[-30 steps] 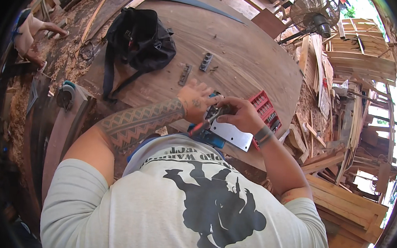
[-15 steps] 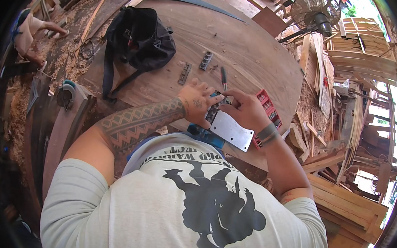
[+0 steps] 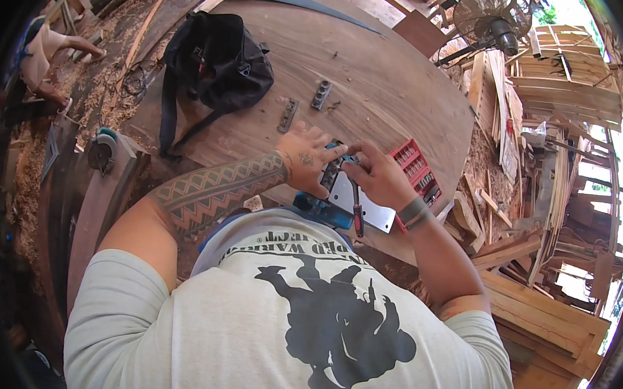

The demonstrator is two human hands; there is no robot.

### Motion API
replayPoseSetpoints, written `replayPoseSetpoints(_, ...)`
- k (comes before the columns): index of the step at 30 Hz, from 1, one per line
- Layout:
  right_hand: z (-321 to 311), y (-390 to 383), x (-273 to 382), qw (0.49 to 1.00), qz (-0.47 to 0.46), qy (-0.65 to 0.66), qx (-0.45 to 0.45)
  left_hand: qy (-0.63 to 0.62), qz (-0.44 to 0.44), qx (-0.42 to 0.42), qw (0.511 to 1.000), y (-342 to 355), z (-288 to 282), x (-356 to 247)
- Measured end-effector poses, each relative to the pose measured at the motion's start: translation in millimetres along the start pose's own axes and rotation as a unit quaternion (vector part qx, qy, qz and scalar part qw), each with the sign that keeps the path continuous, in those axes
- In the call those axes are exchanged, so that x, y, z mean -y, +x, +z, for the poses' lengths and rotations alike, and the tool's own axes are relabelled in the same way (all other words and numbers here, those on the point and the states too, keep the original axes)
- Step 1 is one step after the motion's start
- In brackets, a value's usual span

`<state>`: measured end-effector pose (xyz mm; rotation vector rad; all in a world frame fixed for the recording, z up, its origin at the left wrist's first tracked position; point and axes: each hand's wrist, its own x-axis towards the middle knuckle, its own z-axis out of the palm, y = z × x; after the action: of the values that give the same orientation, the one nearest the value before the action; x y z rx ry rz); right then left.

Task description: The person disassembles the blade assembly of a power planer by loosening several bolts with a socket wrench and removing the metal components.

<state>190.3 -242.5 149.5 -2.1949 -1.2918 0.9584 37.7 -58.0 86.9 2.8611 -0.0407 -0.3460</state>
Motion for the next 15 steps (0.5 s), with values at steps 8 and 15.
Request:
replayPoseSetpoints(8, 30, -5, -6, 0.931, 0.18, 0.317, 0.012, -0.015, -0.008, 0.004, 1.0, 0, -4, -1)
replayPoseSetpoints(15, 12, -20, -4, 0.993, -0.039, -0.016, -0.106, -0.007, -0.002, -0.008, 1.0, 2, 2, -2)
